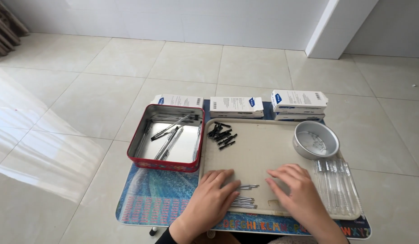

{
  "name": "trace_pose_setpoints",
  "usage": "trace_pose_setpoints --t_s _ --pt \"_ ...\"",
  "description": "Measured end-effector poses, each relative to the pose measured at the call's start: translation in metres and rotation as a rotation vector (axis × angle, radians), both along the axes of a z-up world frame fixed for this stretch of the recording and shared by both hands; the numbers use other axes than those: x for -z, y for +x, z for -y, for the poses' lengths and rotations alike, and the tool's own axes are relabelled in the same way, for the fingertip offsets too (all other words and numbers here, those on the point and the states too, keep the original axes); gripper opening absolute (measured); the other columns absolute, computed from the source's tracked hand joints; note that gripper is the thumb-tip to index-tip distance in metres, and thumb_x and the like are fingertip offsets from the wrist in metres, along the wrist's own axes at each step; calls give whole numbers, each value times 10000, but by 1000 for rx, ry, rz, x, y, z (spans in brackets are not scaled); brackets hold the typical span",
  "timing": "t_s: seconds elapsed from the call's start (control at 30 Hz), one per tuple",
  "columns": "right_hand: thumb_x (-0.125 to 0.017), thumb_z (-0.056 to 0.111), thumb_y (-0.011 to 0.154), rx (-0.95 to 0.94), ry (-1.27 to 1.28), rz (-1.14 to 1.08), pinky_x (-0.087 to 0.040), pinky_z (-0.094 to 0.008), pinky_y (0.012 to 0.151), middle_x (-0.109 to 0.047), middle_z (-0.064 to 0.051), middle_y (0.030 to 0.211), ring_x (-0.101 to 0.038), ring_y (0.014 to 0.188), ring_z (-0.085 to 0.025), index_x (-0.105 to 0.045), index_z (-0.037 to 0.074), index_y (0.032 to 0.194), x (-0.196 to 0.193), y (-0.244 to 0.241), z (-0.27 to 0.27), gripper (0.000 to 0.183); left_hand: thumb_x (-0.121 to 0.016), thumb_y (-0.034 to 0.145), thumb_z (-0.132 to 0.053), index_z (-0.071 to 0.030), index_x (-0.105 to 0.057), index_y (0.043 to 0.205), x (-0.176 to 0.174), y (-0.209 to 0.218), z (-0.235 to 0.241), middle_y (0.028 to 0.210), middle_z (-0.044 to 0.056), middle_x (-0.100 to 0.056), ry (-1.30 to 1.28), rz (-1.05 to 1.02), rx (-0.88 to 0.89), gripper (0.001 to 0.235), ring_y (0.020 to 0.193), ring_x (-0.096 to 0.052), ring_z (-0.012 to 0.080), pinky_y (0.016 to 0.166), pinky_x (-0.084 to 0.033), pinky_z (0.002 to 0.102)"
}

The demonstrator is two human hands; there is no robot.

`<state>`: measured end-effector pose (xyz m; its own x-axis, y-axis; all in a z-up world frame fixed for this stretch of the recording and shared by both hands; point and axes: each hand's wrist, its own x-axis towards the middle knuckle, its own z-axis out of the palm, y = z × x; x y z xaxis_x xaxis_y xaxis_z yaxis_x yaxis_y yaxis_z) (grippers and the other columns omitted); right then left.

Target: The person picks up small black components and thin silver rods, inserting the rods into the components by hand and placing the assembled items into a round metal container.

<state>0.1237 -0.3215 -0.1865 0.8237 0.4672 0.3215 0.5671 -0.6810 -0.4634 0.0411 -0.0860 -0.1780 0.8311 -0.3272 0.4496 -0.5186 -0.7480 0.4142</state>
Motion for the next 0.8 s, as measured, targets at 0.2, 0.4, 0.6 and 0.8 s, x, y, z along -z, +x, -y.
trace_pose_setpoints --t_s 0.2,0.4,0.6,0.8 --pt "-674 275 790 -68 14 55 -432 -316 864 -686 48 839 -610 900 -139 -731 185 977 10 7 -16 215 -518 956 -146 -36 -620 1070 -14 -11 -15 1153 209 -554 -53 114 18 189 986 -544 365 852 -422 469" --pt "-665 273 788 -58 63 87 -437 -302 859 -711 63 832 -630 866 -120 -749 203 929 7 20 -24 179 -594 879 -146 -43 -650 1028 -42 31 -84 1024 140 -636 137 -95 -550 189 947 -594 286 795 -508 397" --pt "-654 283 791 9 83 27 -440 -289 883 -754 97 851 -657 870 -91 -766 202 877 19 23 -19 163 -572 780 -47 -134 -626 846 11 104 -144 841 41 -637 458 -505 -754 122 789 -637 271 617 -529 365" --pt "-655 253 797 -8 109 109 -442 -296 835 -735 75 811 -646 824 -109 -745 181 839 19 22 -19 123 -549 828 -41 -135 -639 964 -11 94 -129 892 35 -656 555 -660 -747 188 801 -657 243 627 -543 333"
